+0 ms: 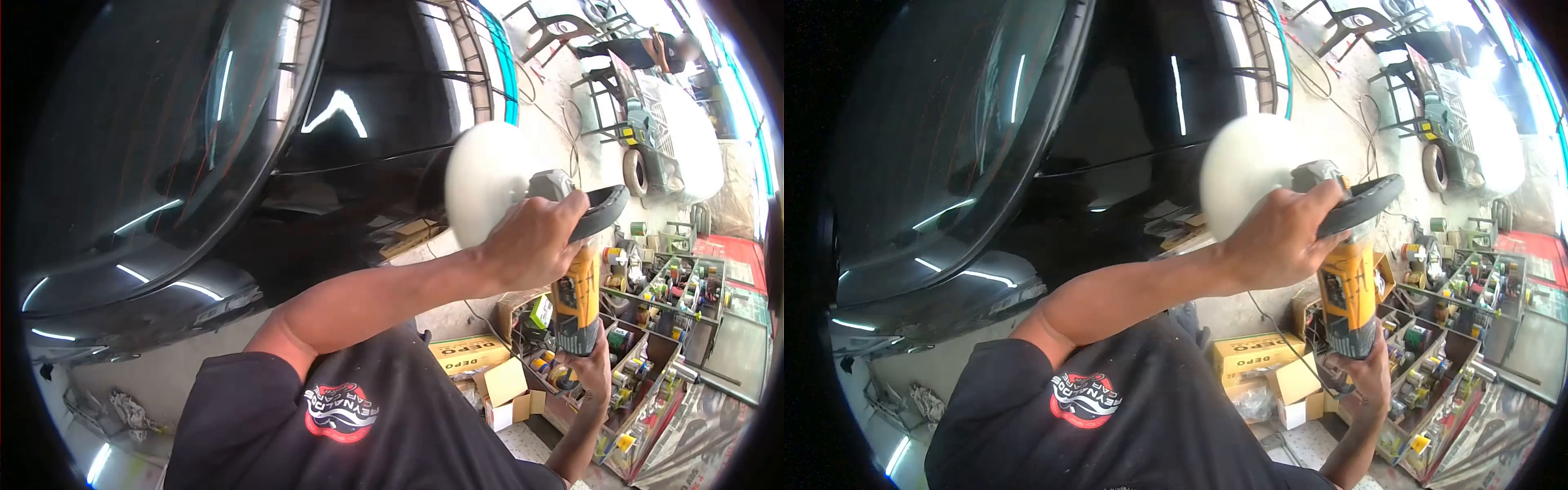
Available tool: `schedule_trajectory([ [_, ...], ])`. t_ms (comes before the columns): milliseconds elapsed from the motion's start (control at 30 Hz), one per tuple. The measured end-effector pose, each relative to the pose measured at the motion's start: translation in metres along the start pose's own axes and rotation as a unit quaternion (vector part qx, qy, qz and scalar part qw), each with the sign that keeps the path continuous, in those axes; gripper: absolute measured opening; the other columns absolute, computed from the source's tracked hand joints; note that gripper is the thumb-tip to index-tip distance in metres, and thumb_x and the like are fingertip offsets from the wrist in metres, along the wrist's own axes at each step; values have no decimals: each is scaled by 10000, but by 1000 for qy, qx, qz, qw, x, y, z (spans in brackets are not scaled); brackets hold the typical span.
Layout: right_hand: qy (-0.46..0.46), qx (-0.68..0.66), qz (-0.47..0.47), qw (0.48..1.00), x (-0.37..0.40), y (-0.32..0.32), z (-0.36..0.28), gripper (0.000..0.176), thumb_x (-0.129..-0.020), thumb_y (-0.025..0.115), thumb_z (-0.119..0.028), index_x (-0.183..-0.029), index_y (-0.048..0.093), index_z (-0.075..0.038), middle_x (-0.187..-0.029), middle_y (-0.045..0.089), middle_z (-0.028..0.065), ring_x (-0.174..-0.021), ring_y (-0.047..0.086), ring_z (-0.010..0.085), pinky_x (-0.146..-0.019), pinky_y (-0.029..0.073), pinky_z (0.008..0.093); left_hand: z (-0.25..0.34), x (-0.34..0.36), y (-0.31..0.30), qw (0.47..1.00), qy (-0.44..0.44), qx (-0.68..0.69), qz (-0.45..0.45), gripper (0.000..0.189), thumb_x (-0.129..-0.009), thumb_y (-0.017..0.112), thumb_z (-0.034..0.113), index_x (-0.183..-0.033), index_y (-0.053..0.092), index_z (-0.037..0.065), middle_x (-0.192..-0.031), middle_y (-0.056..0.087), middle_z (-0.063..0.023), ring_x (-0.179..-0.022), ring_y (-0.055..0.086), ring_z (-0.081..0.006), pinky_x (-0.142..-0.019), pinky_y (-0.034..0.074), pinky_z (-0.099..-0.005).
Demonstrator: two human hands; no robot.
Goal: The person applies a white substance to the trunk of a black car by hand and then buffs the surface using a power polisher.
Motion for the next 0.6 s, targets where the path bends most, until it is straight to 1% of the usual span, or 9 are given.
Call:
schedule_trajectory([
  [133, -3, 16, 3, 1000, 4, 1, 9, 819, -622, 902, -17, -1345, 517, -7, -1126, 701, 65, -994, 662, 161, -907, 525, 321, 3, 13, -7, 1000, -11, 12, -6, 293, -874, 724, 33, -1052, 497, -12, -749, 656, -243, -694, 705, -409, -597, 529, -465],
  [267, -54, 86, -22, 995, 21, 26, -13, 880, -621, 941, -81, -1377, 495, -20, -1135, 709, 109, -1021, 678, 229, -945, 521, 369, 35, 59, -43, 1000, -9, -4, 26, 321, -861, 737, 44, -1071, 499, -6, -790, 642, -212, -707, 700, -395, -607, 528, -450],
  [300, -61, 106, -31, 992, 23, 30, -14, 933, -595, 956, -89, -1396, 480, -27, -1166, 701, 133, -1060, 675, 259, -967, 514, 393, 42, 73, -54, 999, -6, -20, 27, 329, -853, 742, 43, -1080, 508, -4, -795, 635, -193, -705, 699, -383, -604, 525, -446],
  [367, -43, 110, -56, 991, 28, 44, -25, 969, -574, 966, -92, -1405, 471, -26, -1199, 693, 147, -1096, 670, 265, -972, 515, 397, 57, 98, -78, 999, 1, -38, 37, 335, -821, 755, 31, -1081, 544, 7, -802, 622, -143, -691, 693, -342, -583, 513, -423],
  [400, -35, 110, -65, 991, 29, 52, -34, 987, -564, 970, -93, -1410, 467, -25, -1215, 690, 154, -1114, 668, 268, -974, 515, 398, 67, 110, -90, 996, 7, -77, 40, 328, -806, 772, 28, -1061, 566, 7, -784, 623, -120, -651, 683, -312, -567, 508, -398],
  [433, -37, 180, -70, 981, 29, 56, -45, 1013, -556, 978, -98, -1422, 457, -28, -1227, 689, 174, -1155, 665, 284, -982, 517, 404, 75, 118, -100, 994, 9, -92, 50, 322, -787, 803, 36, -1030, 594, -2, -769, 638, -108, -602, 675, -277, -547, 511, -372],
  [467, -46, 167, -86, 981, 27, 59, -45, 1021, -579, 983, -122, -1445, 448, -40, -1235, 694, 193, -1173, 670, 297, -992, 521, 409, 85, 124, -110, 987, 15, -145, 63, 315, -769, 840, 45, -990, 622, -5, -768, 661, -101, -559, 665, -244, -527, 512, -353],
  [500, -53, 179, -102, 977, 24, 63, -52, 1031, -589, 986, -139, -1458, 440, -45, -1249, 692, 199, -1184, 671, 309, -1001, 520, 411, 91, 129, -117, 987, 10, -137, 80, 314, -749, 872, 57, -951, 639, -3, -768, 673, -94, -554, 666, -231, -515, 509, -335],
  [600, -80, 204, -146, 965, 18, 72, -71, 1069, -606, 993, -172, -1492, 408, -46, -1289, 681, 217, -1227, 660, 351, -1020, 516, 422, 110, 144, -131, 970, 4, -225, 93, 350, -740, 900, 82, -957, 639, -7, -734, 678, -99, -568, 684, -237, -511, 507, -317],
])
Point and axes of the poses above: each hand's wrist, its own x-axis away from the middle knuckle, its own y-axis out of the palm, z = x × y, the point moved 3 cm from there along -x, towards the middle knuckle
